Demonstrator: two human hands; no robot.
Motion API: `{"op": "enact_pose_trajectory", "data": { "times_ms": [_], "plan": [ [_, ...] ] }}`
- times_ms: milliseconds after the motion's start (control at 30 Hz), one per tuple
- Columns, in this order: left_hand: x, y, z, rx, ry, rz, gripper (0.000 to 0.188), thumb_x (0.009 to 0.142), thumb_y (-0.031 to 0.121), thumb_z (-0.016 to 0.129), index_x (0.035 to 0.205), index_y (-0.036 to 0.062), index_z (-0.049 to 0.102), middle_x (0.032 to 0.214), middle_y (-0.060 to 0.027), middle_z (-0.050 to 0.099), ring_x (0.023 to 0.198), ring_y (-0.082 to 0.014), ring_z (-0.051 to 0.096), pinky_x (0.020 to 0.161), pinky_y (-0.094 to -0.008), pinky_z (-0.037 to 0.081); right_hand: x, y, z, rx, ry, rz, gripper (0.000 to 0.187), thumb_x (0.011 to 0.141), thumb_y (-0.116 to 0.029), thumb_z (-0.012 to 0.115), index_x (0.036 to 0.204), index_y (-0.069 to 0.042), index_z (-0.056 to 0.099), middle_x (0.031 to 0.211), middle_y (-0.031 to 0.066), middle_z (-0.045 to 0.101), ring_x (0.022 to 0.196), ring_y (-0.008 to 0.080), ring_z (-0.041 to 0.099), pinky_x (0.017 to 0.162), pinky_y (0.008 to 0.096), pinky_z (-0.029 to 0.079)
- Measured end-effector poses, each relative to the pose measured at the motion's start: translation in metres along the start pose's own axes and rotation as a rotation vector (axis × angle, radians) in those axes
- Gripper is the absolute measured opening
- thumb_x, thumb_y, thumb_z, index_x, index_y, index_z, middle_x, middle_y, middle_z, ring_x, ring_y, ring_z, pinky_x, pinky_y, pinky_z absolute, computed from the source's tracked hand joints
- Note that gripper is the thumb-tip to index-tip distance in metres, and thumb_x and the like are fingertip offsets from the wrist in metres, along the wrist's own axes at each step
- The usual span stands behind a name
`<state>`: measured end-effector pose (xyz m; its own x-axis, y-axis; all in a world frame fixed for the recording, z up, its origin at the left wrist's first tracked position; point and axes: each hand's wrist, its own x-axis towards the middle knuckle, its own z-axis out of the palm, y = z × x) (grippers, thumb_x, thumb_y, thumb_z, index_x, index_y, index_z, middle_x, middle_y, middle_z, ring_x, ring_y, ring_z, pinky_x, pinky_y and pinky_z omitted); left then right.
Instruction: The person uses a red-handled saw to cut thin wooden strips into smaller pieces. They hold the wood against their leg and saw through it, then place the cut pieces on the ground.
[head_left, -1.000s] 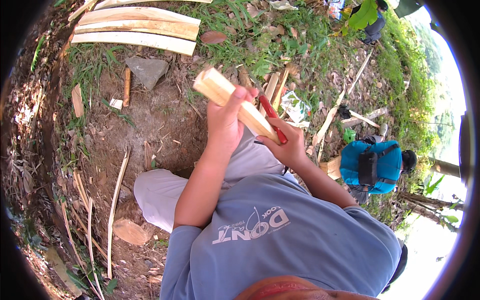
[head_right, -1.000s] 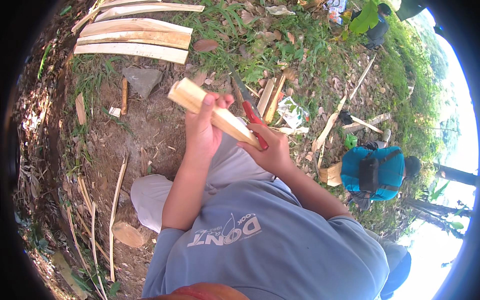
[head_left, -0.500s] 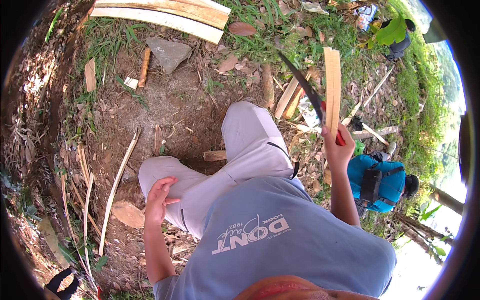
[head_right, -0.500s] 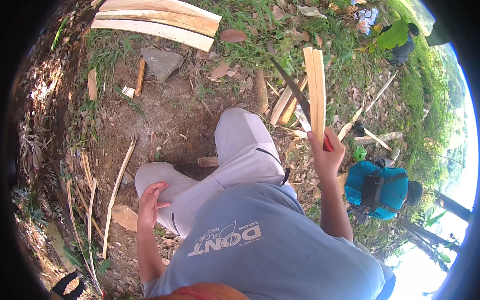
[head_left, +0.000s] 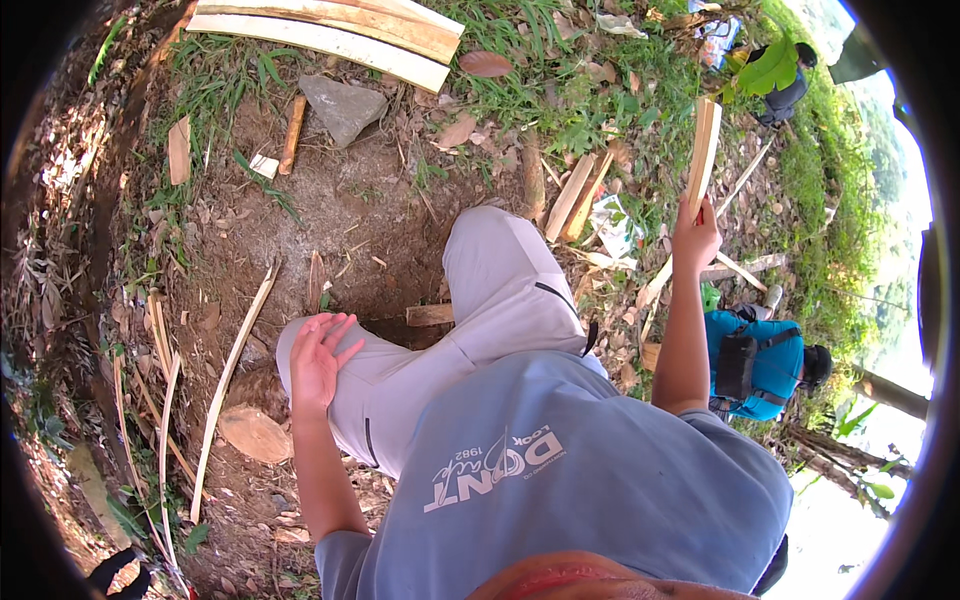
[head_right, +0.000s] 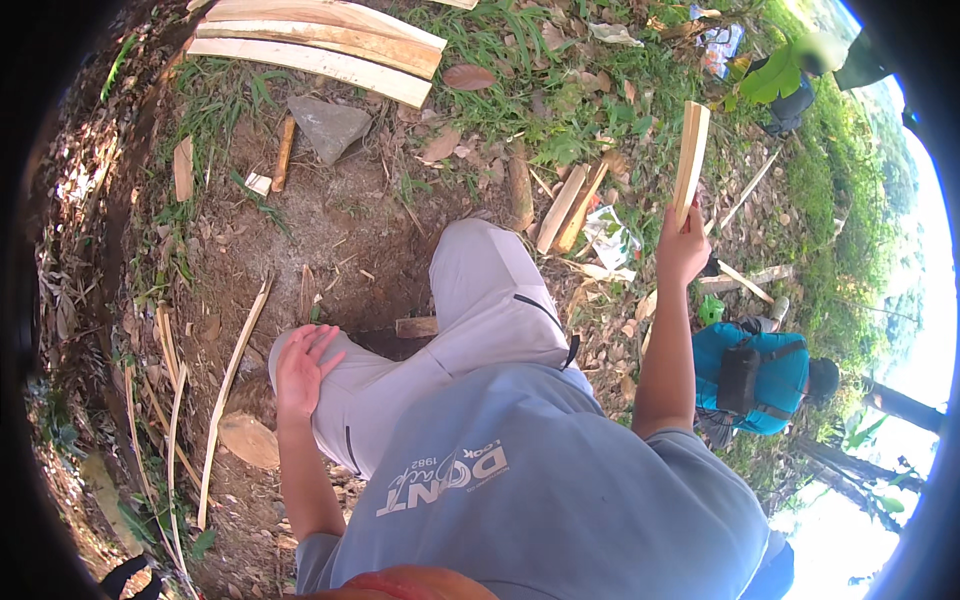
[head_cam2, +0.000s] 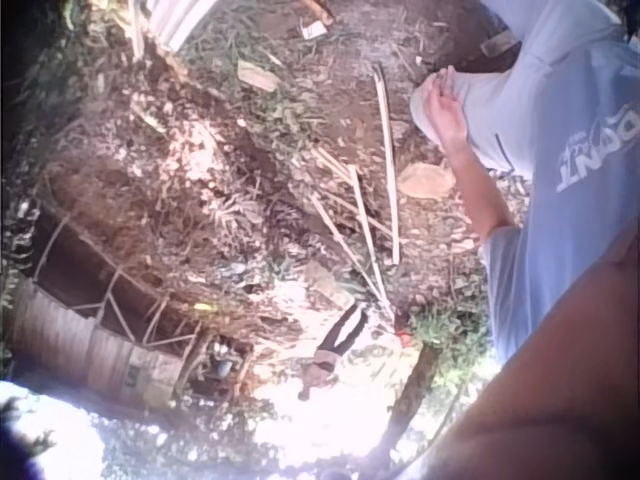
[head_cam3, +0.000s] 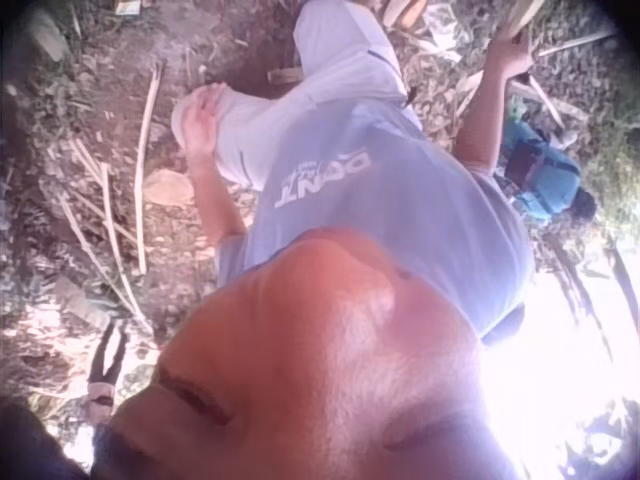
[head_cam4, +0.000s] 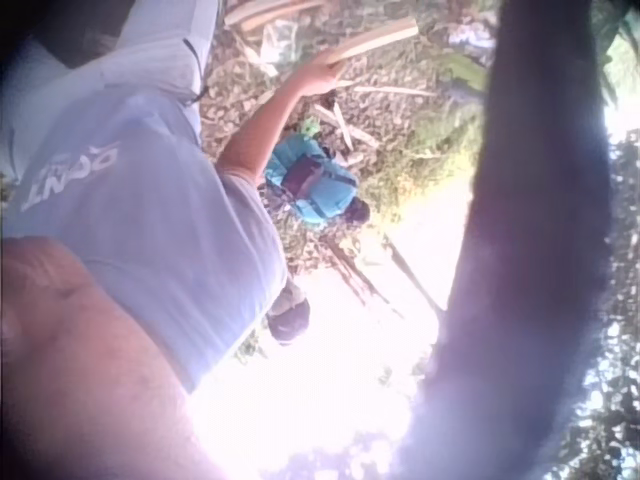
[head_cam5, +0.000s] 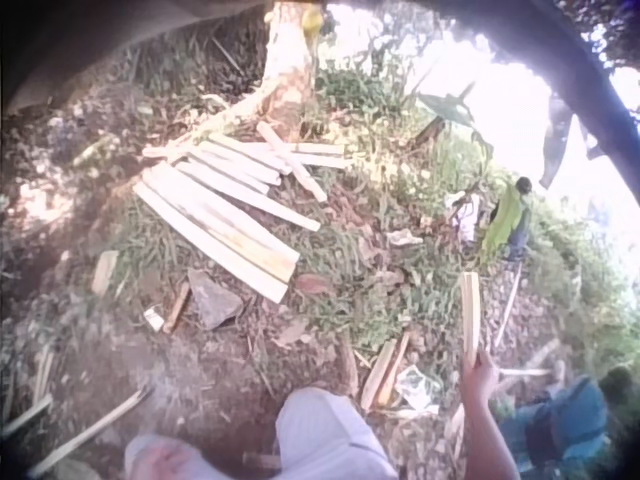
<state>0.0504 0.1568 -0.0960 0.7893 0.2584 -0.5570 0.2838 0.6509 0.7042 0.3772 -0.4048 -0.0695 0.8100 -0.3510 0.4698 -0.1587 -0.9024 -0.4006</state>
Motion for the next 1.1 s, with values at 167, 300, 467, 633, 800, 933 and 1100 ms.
{"op": "enact_pose_trajectory", "data": {
  "times_ms": [167, 300, 467, 633, 800, 933, 1100],
  "plan": [
    [0.023, -0.002, 0.000, 0.092, 0.006, -0.105, 0.029, 0.114, 0.026, 0.055, 0.131, 0.0036, 0.059, 0.134, -0.0192, 0.065, 0.137, -0.0411, 0.061, 0.106, -0.0669, 0.056, -0.006, 0.022, 0.093, -0.259, -0.125, 0.181, 0.039, 0.098, -0.050, 0.072, 0.115, -0.016, 0.076, 0.093, 0.0149, 0.081, 0.086, 0.0417, 0.078, 0.076, 0.0548, 0.061],
    [0.042, 0.000, -0.008, 0.046, -0.018, -0.211, 0.031, 0.113, 0.028, 0.056, 0.133, 0.0034, 0.058, 0.134, -0.0220, 0.065, 0.136, -0.0432, 0.061, 0.105, -0.0694, 0.056, -0.030, -0.002, 0.140, -0.238, -0.238, 0.255, 0.040, 0.099, -0.047, 0.070, 0.112, -0.009, 0.071, 0.096, 0.0218, 0.079, 0.092, 0.0441, 0.078, 0.080, 0.0572, 0.062],
    [0.053, 0.011, -0.011, 0.014, -0.028, -0.314, 0.034, 0.113, 0.029, 0.057, 0.134, 0.0032, 0.056, 0.135, -0.0237, 0.064, 0.136, -0.0451, 0.061, 0.107, -0.0714, 0.054, -0.062, -0.034, 0.190, -0.226, -0.349, 0.356, 0.043, 0.100, -0.047, 0.068, 0.119, -0.008, 0.072, 0.105, 0.0246, 0.079, 0.100, 0.0454, 0.077, 0.086, 0.0562, 0.062],
    [0.080, 0.001, -0.026, 0.065, 0.000, -0.113, 0.030, 0.112, 0.029, 0.060, 0.134, 0.0095, 0.056, 0.133, -0.0180, 0.065, 0.135, -0.0371, 0.062, 0.107, -0.0666, 0.053, -0.085, -0.030, 0.232, -0.228, -0.536, 0.327, 0.073, 0.087, -0.065, 0.080, 0.131, -0.007, 0.069, 0.116, 0.0235, 0.079, 0.110, 0.0420, 0.076, 0.092, 0.0536, 0.061],
    [0.123, -0.014, -0.055, 0.473, 0.279, -0.030, 0.021, 0.111, 0.027, 0.060, 0.127, 0.0136, 0.057, 0.129, -0.0101, 0.066, 0.129, -0.0263, 0.063, 0.105, -0.0594, 0.050, -0.093, -0.032, 0.215, -0.137, -0.632, 0.370, 0.071, 0.082, -0.064, 0.085, 0.120, -0.006, 0.073, 0.112, 0.0185, 0.080, 0.110, 0.0380, 0.076, 0.095, 0.0507, 0.060],
    [0.127, 0.000, -0.056, 0.441, 0.333, -0.092, 0.022, 0.111, 0.027, 0.060, 0.124, 0.0106, 0.059, 0.128, -0.0117, 0.067, 0.130, -0.0272, 0.063, 0.106, -0.0604, 0.051, -0.081, 0.022, 0.203, 0.010, -0.507, 0.343, 0.055, 0.085, -0.052, 0.086, 0.119, -0.011, 0.076, 0.106, 0.0134, 0.081, 0.101, 0.0356, 0.077, 0.088, 0.0485, 0.060],
    [0.057, 0.010, -0.041, 0.099, 0.060, -0.199, 0.033, 0.111, 0.027, 0.061, 0.129, -0.0002, 0.061, 0.131, -0.0198, 0.067, 0.128, -0.0353, 0.067, 0.110, -0.0600, 0.054, -0.044, 0.084, 0.147, 0.046, -0.302, 0.268, 0.033, 0.096, -0.028, 0.073, 0.125, -0.015, 0.076, 0.105, 0.0107, 0.083, 0.105, 0.0323, 0.078, 0.091, 0.0461, 0.060]
  ]
}}
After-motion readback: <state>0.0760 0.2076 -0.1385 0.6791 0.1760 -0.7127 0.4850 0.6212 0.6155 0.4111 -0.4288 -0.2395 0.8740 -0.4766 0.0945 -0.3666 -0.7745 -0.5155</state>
